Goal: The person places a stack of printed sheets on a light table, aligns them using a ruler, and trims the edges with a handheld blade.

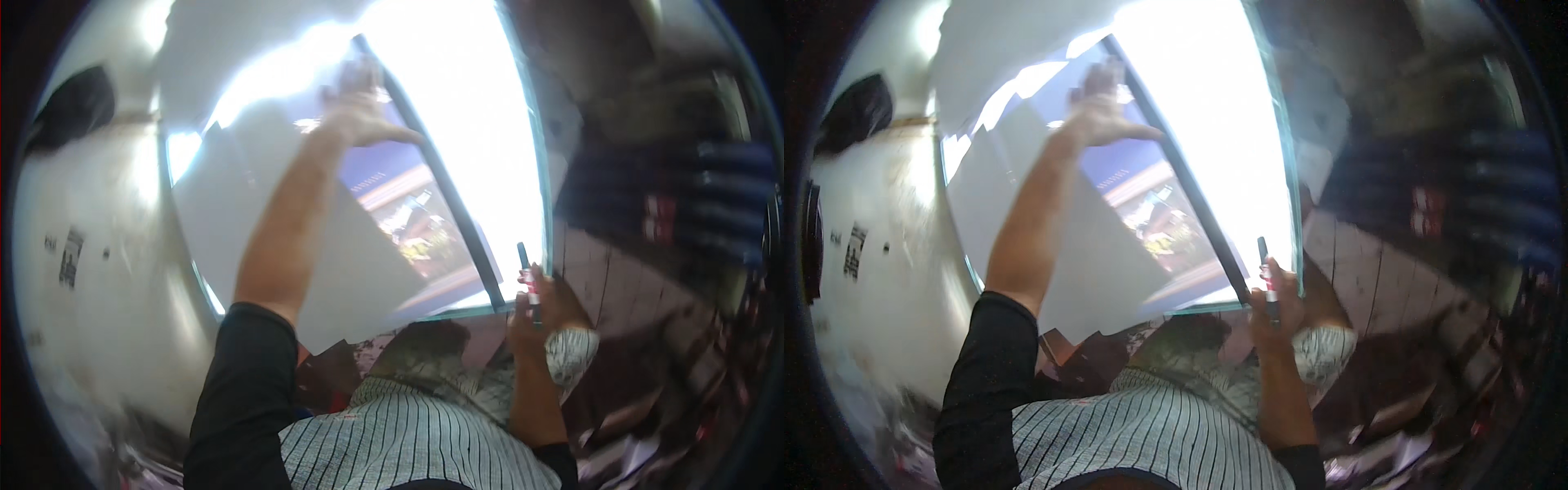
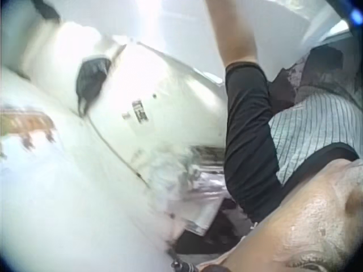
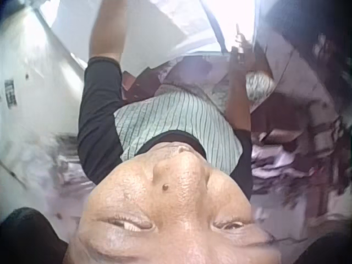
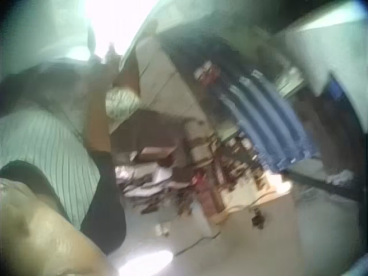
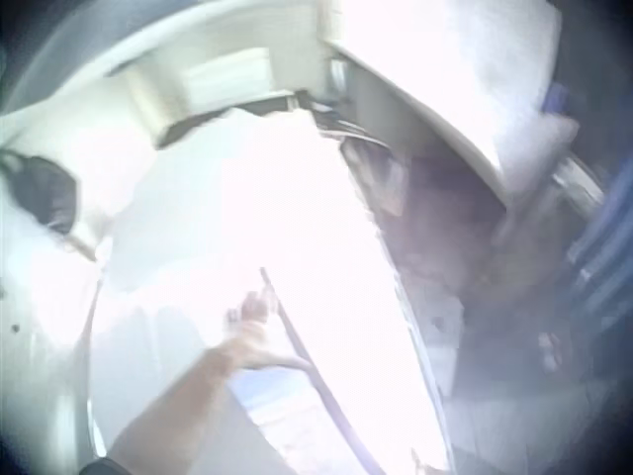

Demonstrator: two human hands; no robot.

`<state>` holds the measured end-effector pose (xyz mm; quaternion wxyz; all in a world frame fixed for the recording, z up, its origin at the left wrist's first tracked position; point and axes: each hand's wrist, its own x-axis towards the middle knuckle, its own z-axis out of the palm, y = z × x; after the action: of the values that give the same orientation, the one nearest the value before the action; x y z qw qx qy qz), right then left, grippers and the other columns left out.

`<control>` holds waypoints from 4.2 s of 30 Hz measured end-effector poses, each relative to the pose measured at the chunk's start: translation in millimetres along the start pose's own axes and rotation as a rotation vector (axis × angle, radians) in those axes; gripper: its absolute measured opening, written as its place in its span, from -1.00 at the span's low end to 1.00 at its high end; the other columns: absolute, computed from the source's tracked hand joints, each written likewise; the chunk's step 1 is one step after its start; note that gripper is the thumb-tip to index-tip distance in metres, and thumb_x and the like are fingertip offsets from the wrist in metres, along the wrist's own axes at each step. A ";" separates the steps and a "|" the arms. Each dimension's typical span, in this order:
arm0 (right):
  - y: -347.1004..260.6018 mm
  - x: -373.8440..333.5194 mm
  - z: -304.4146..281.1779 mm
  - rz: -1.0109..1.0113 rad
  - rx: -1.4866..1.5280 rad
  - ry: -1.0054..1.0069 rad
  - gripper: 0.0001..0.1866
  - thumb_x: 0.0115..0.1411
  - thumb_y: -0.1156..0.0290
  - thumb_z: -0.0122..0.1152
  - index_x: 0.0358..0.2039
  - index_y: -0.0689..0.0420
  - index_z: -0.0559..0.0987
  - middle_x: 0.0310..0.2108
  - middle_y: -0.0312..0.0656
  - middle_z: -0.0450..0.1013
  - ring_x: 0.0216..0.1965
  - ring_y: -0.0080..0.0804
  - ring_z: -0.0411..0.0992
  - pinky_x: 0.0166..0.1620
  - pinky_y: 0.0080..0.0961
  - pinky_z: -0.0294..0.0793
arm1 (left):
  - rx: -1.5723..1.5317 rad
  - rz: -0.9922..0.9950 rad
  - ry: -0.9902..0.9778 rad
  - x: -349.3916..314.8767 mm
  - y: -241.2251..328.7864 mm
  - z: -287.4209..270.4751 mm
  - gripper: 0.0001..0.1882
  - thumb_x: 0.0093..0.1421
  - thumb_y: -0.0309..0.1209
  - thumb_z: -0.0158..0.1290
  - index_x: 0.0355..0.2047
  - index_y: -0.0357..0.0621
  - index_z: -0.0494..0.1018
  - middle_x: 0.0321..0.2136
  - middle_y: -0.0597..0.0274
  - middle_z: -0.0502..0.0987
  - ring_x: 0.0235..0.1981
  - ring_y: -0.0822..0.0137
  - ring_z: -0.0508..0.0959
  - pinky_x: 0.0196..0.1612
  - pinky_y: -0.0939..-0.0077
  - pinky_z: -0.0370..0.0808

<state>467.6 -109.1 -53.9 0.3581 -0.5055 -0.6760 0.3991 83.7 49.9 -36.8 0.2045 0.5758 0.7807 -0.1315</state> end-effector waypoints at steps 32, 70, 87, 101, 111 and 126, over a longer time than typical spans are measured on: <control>-62.7 345.3 207.8 -0.294 -0.129 -0.288 -0.81 0.16 0.30 0.35 -0.25 0.11 0.67 -0.48 -0.18 0.61 -0.46 -0.51 0.57 -0.31 -0.49 0.54 | 0.005 -0.019 -0.182 -10.6 -0.2 -26.1 0.58 -0.22 0.50 0.24 0.48 -0.23 -0.35 0.51 0.02 -0.40 0.52 -0.05 -0.39 0.44 -0.34 -0.14; -23.3 -19.9 3.6 0.205 -0.572 -0.101 -0.06 0.00 0.42 0.38 0.34 0.30 0.08 0.28 0.27 0.18 0.37 0.22 0.06 0.38 0.08 0.07 | -0.051 0.184 0.218 -183.8 27.1 131.9 -0.09 0.31 0.32 -0.22 0.46 -0.03 0.04 0.51 0.14 -0.12 0.52 -0.04 -0.19 0.41 -0.36 -0.29; -3.3 13.1 -13.7 0.289 -0.705 -0.088 -0.36 0.03 0.59 0.22 0.19 0.25 0.34 -0.04 0.12 0.46 0.00 0.08 0.48 0.06 -0.13 0.45 | -0.115 -0.560 0.367 -209.7 -180.2 154.1 -0.20 0.41 0.20 -0.27 0.49 0.01 -0.03 0.50 0.01 -0.08 0.51 -0.04 -0.12 0.42 -0.34 -0.29; -33.6 47.0 -21.8 0.373 -0.664 -0.143 -0.62 0.14 0.46 0.16 0.00 0.13 0.40 -0.21 0.06 0.51 -0.17 0.10 0.56 -0.11 -0.05 0.48 | -0.165 -0.097 0.729 -179.7 -94.0 134.2 -0.24 0.32 0.10 0.02 0.43 0.12 0.14 0.47 0.17 0.04 0.48 0.14 0.01 0.40 -0.25 -0.25; -36.6 40.1 -42.7 0.459 -0.526 -0.023 -0.55 0.26 0.03 0.33 -0.17 0.17 0.47 -0.46 -0.07 0.51 -0.37 -0.13 0.55 -0.19 -0.25 0.49 | -0.003 0.583 0.254 -110.2 36.0 98.7 -0.22 0.32 0.36 -0.26 0.44 0.36 0.10 0.50 0.32 -0.02 0.51 0.11 -0.10 0.47 -0.20 -0.23; -13.4 -13.8 -16.1 -0.001 -0.615 -0.145 -0.67 0.28 0.40 0.29 0.00 0.24 0.49 -0.24 0.04 0.52 -0.18 0.04 0.52 0.07 -0.18 0.46 | -0.335 0.228 0.545 -43.7 -33.9 66.8 -0.55 0.45 -0.18 -0.11 0.28 0.02 0.35 0.36 0.09 0.28 0.39 -0.07 0.19 0.38 -0.04 0.20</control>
<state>479.7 -122.0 -36.1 0.1395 -0.5599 -0.7891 0.2107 73.7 -26.7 -76.1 0.0933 0.6318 0.7479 0.1811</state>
